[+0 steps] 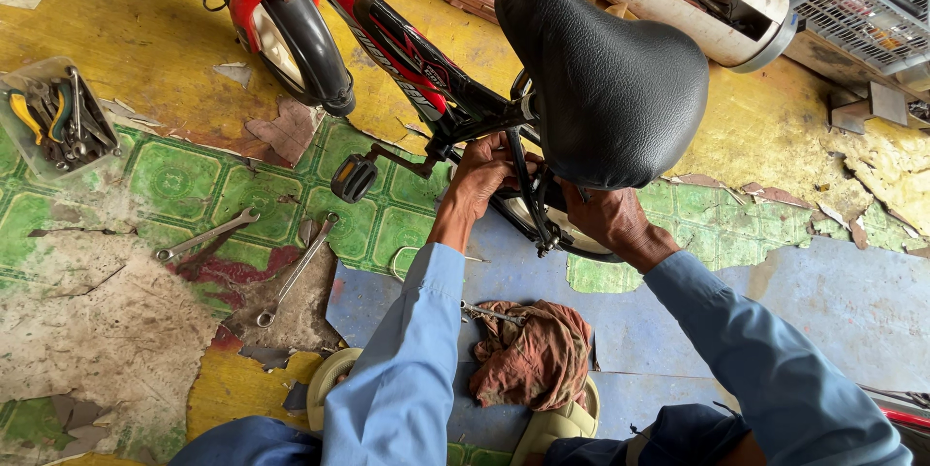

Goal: The person crouches on the workshop floor working on the rear wheel and fender area of a small children's bicycle, using their hands to loosen, reposition and refit the rear wheel and mudguard components, occasionally reaching for parts on the floor beside them.

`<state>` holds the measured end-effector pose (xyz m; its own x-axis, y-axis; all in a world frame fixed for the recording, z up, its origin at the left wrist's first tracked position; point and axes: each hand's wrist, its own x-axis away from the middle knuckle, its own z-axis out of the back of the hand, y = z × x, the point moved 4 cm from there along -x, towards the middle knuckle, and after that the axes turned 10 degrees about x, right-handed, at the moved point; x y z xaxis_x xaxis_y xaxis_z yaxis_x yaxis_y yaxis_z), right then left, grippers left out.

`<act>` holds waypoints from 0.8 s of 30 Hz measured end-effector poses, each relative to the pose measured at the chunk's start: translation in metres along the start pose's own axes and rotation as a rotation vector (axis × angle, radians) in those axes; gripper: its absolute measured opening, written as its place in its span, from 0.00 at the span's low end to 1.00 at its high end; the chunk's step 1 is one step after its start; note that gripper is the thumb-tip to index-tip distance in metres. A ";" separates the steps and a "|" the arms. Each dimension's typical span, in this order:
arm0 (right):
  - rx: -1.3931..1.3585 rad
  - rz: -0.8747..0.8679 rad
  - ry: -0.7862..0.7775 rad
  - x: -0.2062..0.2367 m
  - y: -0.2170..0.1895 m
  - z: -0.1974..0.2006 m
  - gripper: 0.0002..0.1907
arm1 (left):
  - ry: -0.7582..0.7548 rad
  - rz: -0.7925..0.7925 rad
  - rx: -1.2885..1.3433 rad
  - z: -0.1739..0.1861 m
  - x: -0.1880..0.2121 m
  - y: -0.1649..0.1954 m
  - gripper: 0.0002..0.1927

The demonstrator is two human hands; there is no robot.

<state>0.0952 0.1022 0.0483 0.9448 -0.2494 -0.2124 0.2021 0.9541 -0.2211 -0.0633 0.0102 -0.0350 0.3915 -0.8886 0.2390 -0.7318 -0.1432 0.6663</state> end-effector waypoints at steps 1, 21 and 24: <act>-0.004 -0.010 -0.010 0.000 -0.001 0.000 0.06 | -0.006 0.003 0.015 0.000 0.000 0.000 0.13; 0.060 0.043 0.031 -0.003 -0.007 0.001 0.11 | 0.003 0.113 0.072 0.003 -0.004 -0.001 0.10; 0.041 -0.002 0.019 -0.003 -0.006 0.002 0.08 | 0.049 0.152 0.079 0.003 -0.004 -0.003 0.10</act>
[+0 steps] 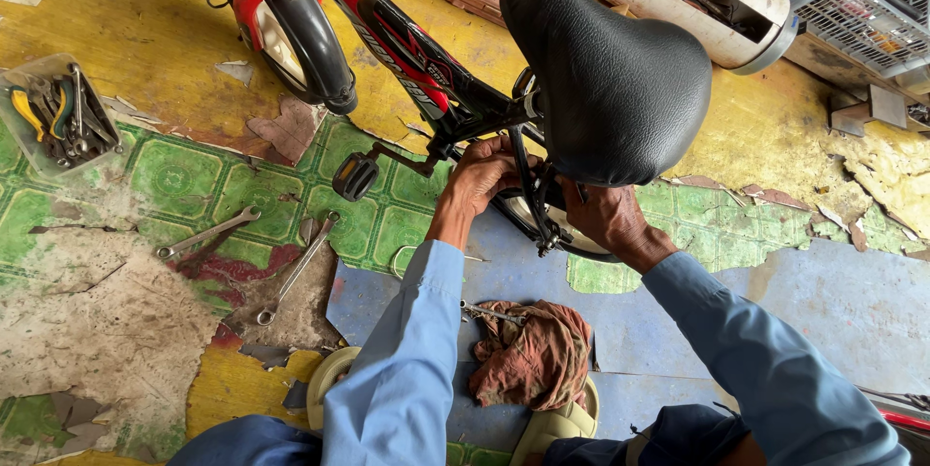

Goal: The person crouches on the workshop floor working on the rear wheel and fender area of a small children's bicycle, using their hands to loosen, reposition and refit the rear wheel and mudguard components, occasionally reaching for parts on the floor beside them.

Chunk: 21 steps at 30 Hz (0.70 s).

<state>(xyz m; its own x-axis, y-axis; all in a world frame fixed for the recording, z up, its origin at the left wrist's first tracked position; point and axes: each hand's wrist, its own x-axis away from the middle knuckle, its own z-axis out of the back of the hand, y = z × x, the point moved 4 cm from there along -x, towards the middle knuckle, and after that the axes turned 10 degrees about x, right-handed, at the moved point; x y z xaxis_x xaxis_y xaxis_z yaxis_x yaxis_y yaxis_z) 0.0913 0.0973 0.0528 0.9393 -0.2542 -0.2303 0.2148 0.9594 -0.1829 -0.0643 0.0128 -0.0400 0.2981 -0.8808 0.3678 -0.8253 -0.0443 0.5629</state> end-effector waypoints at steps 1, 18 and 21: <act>-0.019 0.007 0.010 0.000 -0.001 0.000 0.08 | 0.021 0.010 0.001 0.000 0.001 0.000 0.09; 0.116 0.158 -0.027 0.007 0.001 -0.007 0.21 | -0.056 -0.059 -0.011 -0.003 0.001 0.004 0.13; 0.061 0.085 0.004 0.004 0.000 -0.004 0.15 | -0.056 -0.054 -0.003 -0.004 0.005 0.005 0.12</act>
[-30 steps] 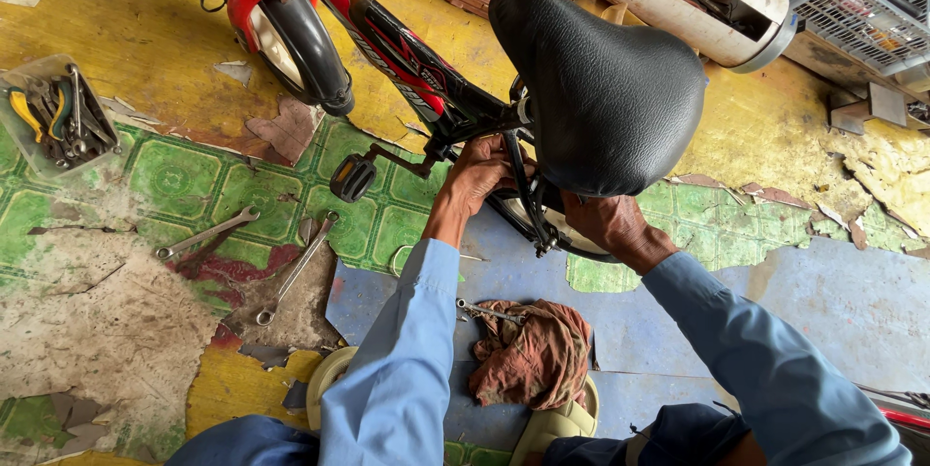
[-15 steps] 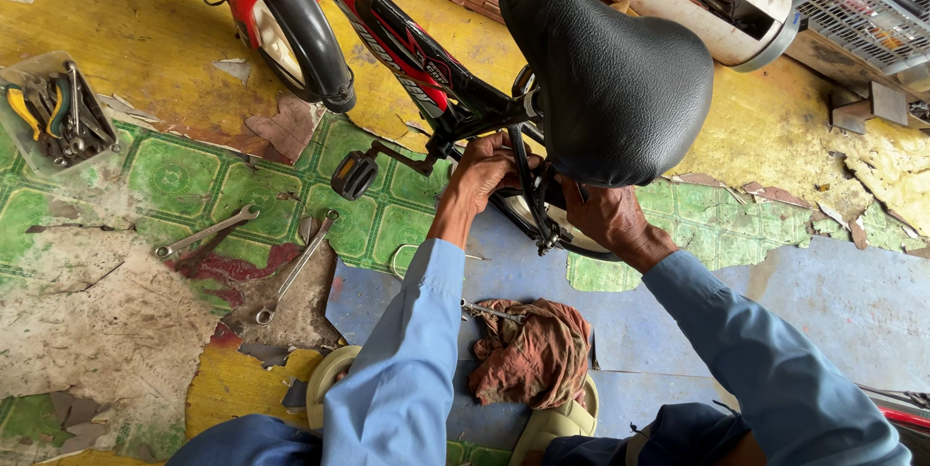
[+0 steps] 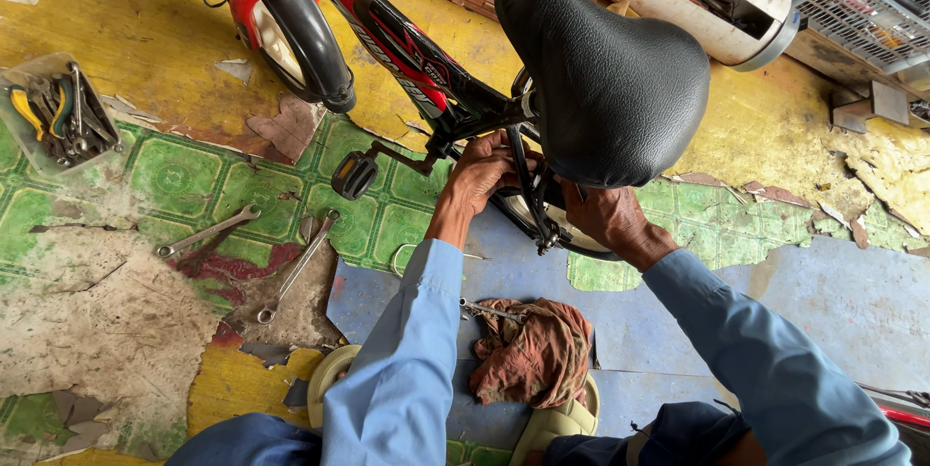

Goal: The person crouches on the workshop floor working on the rear wheel and fender area of a small children's bicycle, using their hands to loosen, reposition and refit the rear wheel and mudguard components, occasionally reaching for parts on the floor beside them.

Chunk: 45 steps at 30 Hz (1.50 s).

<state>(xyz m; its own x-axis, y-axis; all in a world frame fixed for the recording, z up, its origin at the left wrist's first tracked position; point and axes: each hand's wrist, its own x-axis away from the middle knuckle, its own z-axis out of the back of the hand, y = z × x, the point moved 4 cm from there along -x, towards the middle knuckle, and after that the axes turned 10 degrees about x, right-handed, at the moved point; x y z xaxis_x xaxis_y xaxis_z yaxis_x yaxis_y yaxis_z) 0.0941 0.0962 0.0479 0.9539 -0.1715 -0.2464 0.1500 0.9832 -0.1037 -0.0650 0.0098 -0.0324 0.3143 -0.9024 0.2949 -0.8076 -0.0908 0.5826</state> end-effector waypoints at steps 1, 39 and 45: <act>-0.001 -0.023 -0.020 -0.001 0.000 0.000 0.13 | -0.003 -0.004 0.000 -0.001 0.001 0.001 0.11; -0.071 -0.110 -0.017 -0.007 0.000 0.005 0.07 | 0.143 0.170 -0.219 0.004 0.002 -0.003 0.07; 0.007 -0.065 -0.048 -0.001 0.002 -0.002 0.09 | 0.116 0.159 -0.123 0.005 0.002 -0.005 0.02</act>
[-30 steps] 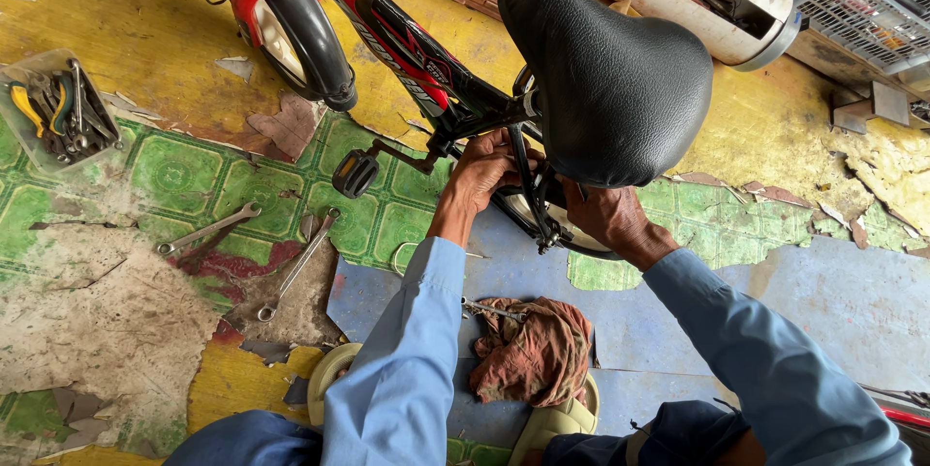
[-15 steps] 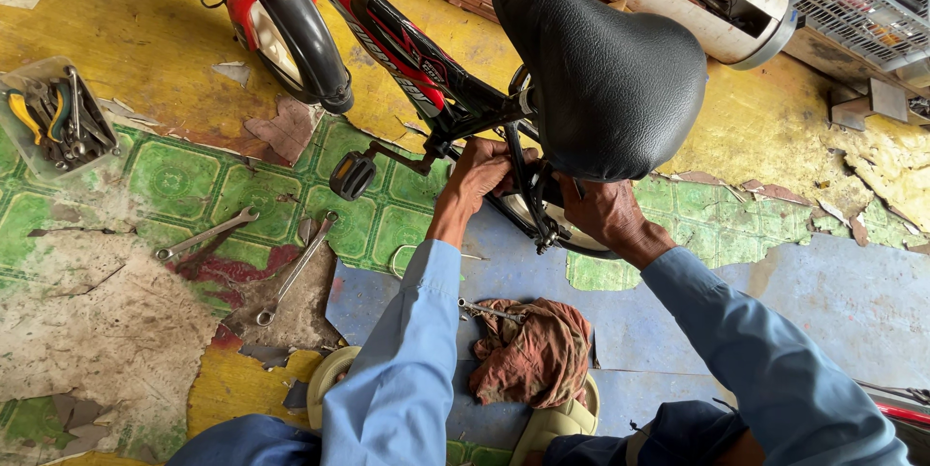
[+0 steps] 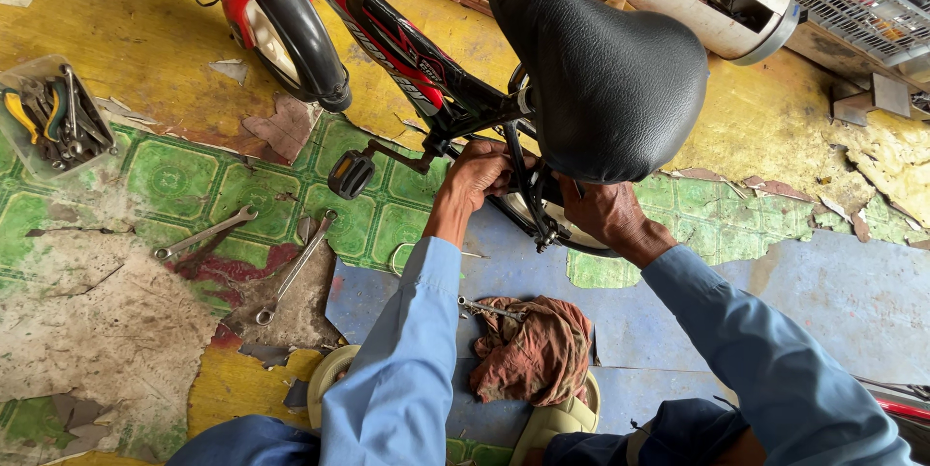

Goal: The person crouches on the workshop floor working on the rear wheel and fender area of a small children's bicycle, using their hands to loosen, reposition and refit the rear wheel and mudguard components, occasionally reaching for parts on the floor beside them.

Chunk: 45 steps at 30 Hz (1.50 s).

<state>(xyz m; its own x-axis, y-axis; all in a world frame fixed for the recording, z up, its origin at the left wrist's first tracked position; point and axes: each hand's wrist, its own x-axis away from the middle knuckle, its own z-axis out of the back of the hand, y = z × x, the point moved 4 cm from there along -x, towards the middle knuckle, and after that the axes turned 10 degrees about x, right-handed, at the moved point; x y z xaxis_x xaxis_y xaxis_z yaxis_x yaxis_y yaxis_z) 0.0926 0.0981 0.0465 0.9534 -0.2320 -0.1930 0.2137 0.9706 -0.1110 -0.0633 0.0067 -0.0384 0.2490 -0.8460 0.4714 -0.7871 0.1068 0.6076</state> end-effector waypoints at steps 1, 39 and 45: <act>0.000 0.005 0.004 0.001 0.000 0.000 0.10 | -0.005 -0.001 -0.003 0.000 0.000 0.000 0.03; 0.007 0.026 0.002 -0.004 -0.008 0.002 0.13 | -0.097 0.066 0.224 0.001 0.002 -0.004 0.03; -0.014 -0.023 -0.034 -0.005 -0.004 -0.001 0.10 | 0.005 0.057 0.090 0.000 0.010 0.004 0.09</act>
<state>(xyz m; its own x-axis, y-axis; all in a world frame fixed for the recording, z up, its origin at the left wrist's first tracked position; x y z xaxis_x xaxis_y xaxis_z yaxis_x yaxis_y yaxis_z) 0.0871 0.0955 0.0472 0.9551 -0.2513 -0.1568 0.2326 0.9641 -0.1284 -0.0637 -0.0011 -0.0314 0.2048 -0.8372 0.5071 -0.8476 0.1074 0.5196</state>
